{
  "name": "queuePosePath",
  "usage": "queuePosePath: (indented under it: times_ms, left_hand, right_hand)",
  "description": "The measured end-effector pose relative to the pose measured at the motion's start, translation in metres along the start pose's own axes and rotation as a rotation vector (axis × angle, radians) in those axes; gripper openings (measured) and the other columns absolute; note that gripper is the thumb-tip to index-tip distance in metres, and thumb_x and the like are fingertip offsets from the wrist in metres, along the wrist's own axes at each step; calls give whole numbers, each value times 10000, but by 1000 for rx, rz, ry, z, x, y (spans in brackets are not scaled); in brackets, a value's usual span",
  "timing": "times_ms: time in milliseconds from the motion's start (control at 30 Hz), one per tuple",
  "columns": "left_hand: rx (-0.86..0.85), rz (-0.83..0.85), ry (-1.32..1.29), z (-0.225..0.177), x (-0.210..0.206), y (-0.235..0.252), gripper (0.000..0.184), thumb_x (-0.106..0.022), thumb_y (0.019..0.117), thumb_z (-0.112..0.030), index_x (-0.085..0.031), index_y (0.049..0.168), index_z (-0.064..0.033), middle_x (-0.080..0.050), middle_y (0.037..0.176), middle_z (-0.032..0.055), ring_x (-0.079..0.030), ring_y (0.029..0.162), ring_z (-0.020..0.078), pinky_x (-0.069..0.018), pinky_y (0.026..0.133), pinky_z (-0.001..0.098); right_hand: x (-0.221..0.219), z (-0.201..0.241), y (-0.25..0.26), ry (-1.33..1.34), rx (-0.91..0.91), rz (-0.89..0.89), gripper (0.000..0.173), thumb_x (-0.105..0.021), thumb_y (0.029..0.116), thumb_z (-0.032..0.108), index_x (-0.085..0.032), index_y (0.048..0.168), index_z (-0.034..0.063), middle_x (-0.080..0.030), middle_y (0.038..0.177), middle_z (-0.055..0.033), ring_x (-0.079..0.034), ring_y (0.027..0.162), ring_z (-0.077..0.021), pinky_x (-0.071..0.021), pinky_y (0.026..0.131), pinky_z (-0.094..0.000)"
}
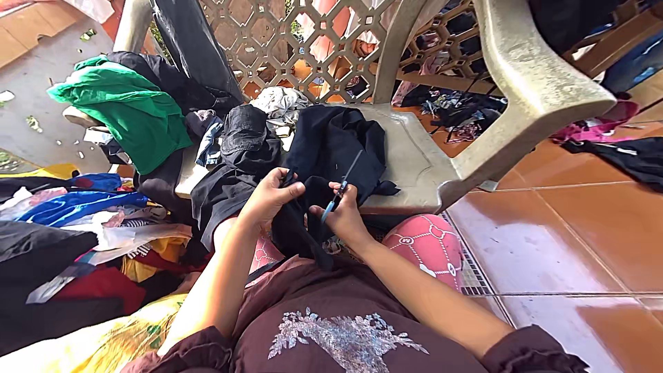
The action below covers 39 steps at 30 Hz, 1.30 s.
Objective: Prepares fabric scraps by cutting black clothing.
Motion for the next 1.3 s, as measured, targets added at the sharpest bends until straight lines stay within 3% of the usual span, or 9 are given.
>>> queuePosePath:
  times_ms: [200, 300, 400, 600, 767, 900, 1000, 1133, 1300]
  left_hand:
    - [-27, 167, 16, -17, 9, 7, 571, -588, 802, 171, -501, 1310, -77, -675, 1093, 71, -680, 894, 111, -593, 795, 297]
    - [108, 183, 563, -9, 39, 25, 701, -703, 845, 103, -437, 1478, -35, -634, 1252, 196, -652, 1070, 247, -546, 934, 431]
    - [173, 235, 970, 2, 47, 47, 278, -720, 920, -74, -680, 1177, 24, -692, 1077, 219, -658, 1021, 331, -497, 934, 566]
    - [-5, 100, -33, -8, 40, 76, 191, -458, 983, 18, -565, 1119, -62, -671, 896, 27, -657, 753, 87, -577, 703, 289]
    - [179, -276, -840, 74, 47, 92, 476, -407, 1057, -537, -607, 1194, -127, -703, 1010, 63, -689, 934, 197, -584, 822, 413]
    - [413, -444, -784, 99, 40, 76, 184, -494, 1041, -154, -506, 862, -110, -527, 626, 9, -547, 531, 109, -551, 599, 256]
    - [361, -455, -734, 88, 53, 73, 119, -442, 1022, -139, -536, 1031, -68, -630, 849, 93, -640, 730, 186, -572, 718, 351]
    - [369, -406, -913, 84, 38, 67, 559, -356, 1065, -509, -414, 1448, -106, -582, 1360, 142, -587, 1238, 278, -505, 1009, 508]
    - [502, -364, -1035, 83, -16, 74, 244, -497, 1043, -248, -512, 1224, -85, -636, 1065, 125, -659, 972, 243, -576, 844, 434]
  right_hand:
    - [9, -19, 39, -270, -175, 106, 546, -696, 893, 104, -464, 1339, -111, -647, 1131, -295, -656, 1053, -415, -518, 919, -585]
    - [61, -22, 69, -302, -131, 3, 493, -684, 916, 78, -486, 1310, -142, -632, 1127, -324, -637, 1065, -440, -504, 938, -593]
    - [119, -1, 98, -336, -112, -157, 560, -728, 892, 51, -446, 1347, -115, -619, 1153, -323, -626, 1081, -456, -490, 931, -622]
    - [173, 76, 128, -363, 168, -374, 545, -719, 866, 4, -412, 1297, -129, -607, 1155, -321, -632, 1056, -433, -503, 915, -573]
    - [152, -9, 131, -260, -342, -60, 743, -809, 870, 156, -373, 1427, -74, -582, 1177, -304, -594, 1002, -421, -484, 863, -613]
    - [131, -42, 95, 30, -476, -141, 660, -653, 1017, 265, -299, 1487, -33, -547, 1240, -207, -635, 966, -218, -546, 833, -359]
    - [116, -27, 60, 265, -486, -169, 474, -486, 1094, 295, -338, 1438, 5, -565, 1175, -132, -633, 867, -145, -534, 713, -281]
    - [96, -2, 28, 300, -384, 56, 416, -373, 1105, 295, -371, 1392, -6, -636, 1103, -82, -630, 702, -90, -519, 586, -227]
    - [58, -9, -4, 301, -478, 320, 371, -414, 1098, 295, -396, 1348, 22, -653, 1043, -51, -602, 637, -63, -494, 545, -201]
Point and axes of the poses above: each hand's wrist, its own y-axis towards the middle knuckle, its own x-axis out of the back of the hand, z = x × y, the point moved 7 cm from there along y, towards the middle knuckle
